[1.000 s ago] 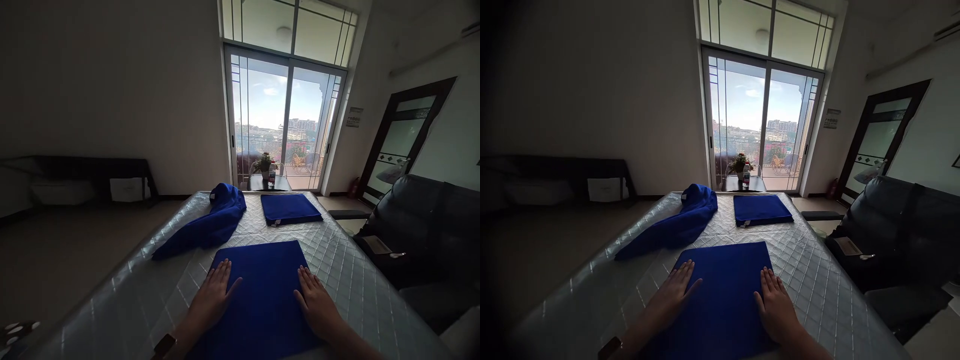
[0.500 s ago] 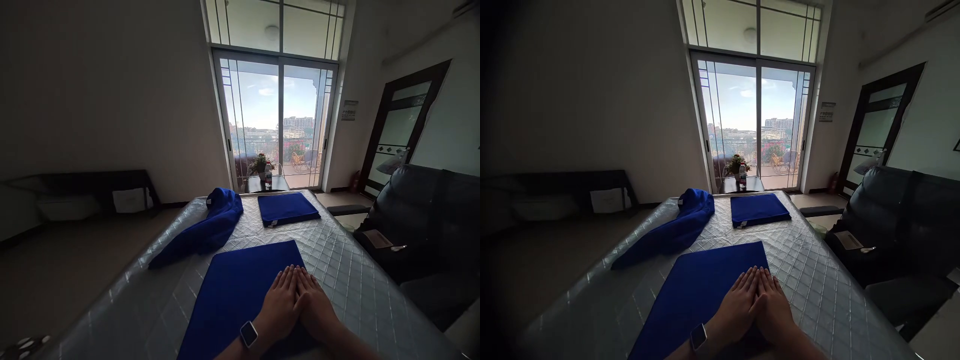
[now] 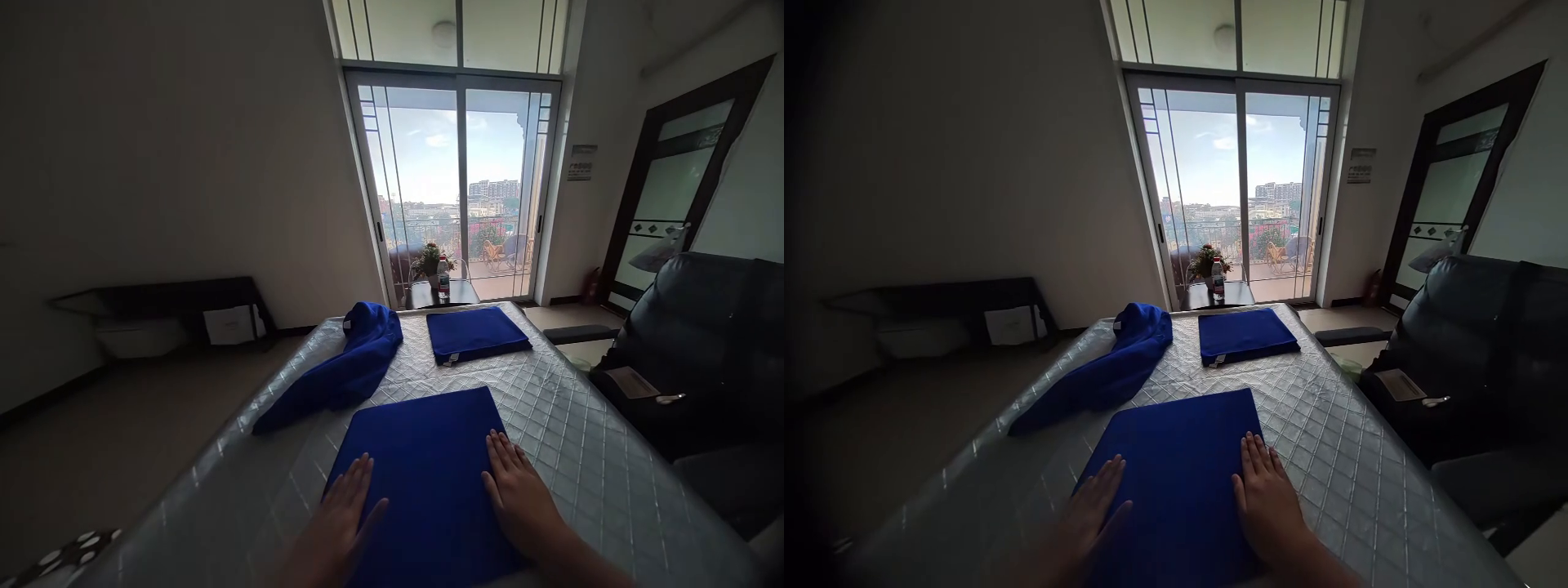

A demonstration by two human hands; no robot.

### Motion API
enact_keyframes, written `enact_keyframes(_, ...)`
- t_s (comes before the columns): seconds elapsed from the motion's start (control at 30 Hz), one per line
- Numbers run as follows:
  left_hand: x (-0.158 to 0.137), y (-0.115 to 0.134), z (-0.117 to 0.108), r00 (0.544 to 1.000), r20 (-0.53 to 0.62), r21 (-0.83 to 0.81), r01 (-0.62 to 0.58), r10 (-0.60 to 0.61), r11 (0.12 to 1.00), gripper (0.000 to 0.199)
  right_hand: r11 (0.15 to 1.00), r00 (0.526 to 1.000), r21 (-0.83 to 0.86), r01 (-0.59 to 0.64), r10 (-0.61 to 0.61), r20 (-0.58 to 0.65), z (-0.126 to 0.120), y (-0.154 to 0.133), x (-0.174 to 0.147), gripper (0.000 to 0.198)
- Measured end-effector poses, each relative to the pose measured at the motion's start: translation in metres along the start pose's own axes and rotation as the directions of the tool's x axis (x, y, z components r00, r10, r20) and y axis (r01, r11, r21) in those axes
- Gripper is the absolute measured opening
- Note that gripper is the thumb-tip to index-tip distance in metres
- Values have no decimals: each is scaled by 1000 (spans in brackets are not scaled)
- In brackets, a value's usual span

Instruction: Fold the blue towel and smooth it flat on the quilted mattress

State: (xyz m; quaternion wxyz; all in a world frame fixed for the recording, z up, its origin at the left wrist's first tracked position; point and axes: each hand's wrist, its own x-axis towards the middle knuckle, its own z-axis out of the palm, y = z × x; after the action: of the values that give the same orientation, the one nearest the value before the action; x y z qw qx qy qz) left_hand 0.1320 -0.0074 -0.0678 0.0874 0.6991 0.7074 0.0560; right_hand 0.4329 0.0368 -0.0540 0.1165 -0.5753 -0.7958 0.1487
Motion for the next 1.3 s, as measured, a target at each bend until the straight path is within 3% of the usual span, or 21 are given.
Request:
enact_keyframes(0.1, -6, -13, 0, 999, 2, 2, 45, -45, 999, 77, 1000, 1000, -6, 4, -4, -18, 3, 1, 0, 62)
enact_keyframes(0.37, -10, -11, -2, 998, -63, -10, 16, -17, 1000, 74, 998, 997, -63, 28, -33, -77, -2, -2, -13, 60)
enact_keyframes(0.47, -6, -6, -1, 998, -70, 18, 2, -1, 1000, 72, 996, 992, -65, 63, -70, -104, 7, 7, -27, 59)
enact_keyframes(0.53, -2, 9, 2, 995, -81, 32, -53, 55, 998, 71, 994, 990, -65, 85, -91, -107, 20, 18, -35, 58)
enact_keyframes(0.6, 2, 37, 8, 977, -100, 32, -188, 191, 982, 68, 991, 988, -83, 102, -111, -110, 37, 32, -39, 57)
enact_keyframes(0.77, 13, 124, 28, 822, -130, -29, -562, 555, 826, 66, 963, 941, -188, 194, -237, -240, 82, 62, -32, 63)
enact_keyframes(0.83, 19, 147, 36, 774, -154, -49, -626, 614, 778, 66, 954, 917, -225, 198, -261, -302, 93, 69, -28, 72)
enact_keyframes(0.9, 24, 158, 42, 762, -187, -52, -638, 620, 768, 65, 953, 911, -242, 180, -254, -325, 98, 71, -26, 77)
enact_keyframes(0.97, 26, 154, 47, 769, -205, -42, -625, 606, 779, 66, 957, 927, -233, 172, -237, -292, 95, 69, -28, 75)
enact_keyframes(1.07, 23, 129, 48, 777, -173, -11, -616, 605, 787, 72, 975, 967, -170, 141, -172, -187, 79, 60, -34, 64)
enact_keyframes(1.17, 10, 86, 44, 821, -114, 12, -563, 560, 827, 77, 992, 991, -96, 79, -88, -97, 61, 50, -40, 58)
enact_keyframes(1.3, -16, 14, 48, 910, -128, 70, -389, 395, 919, 74, 997, 997, -33, 64, -66, -45, 49, 45, -44, 57)
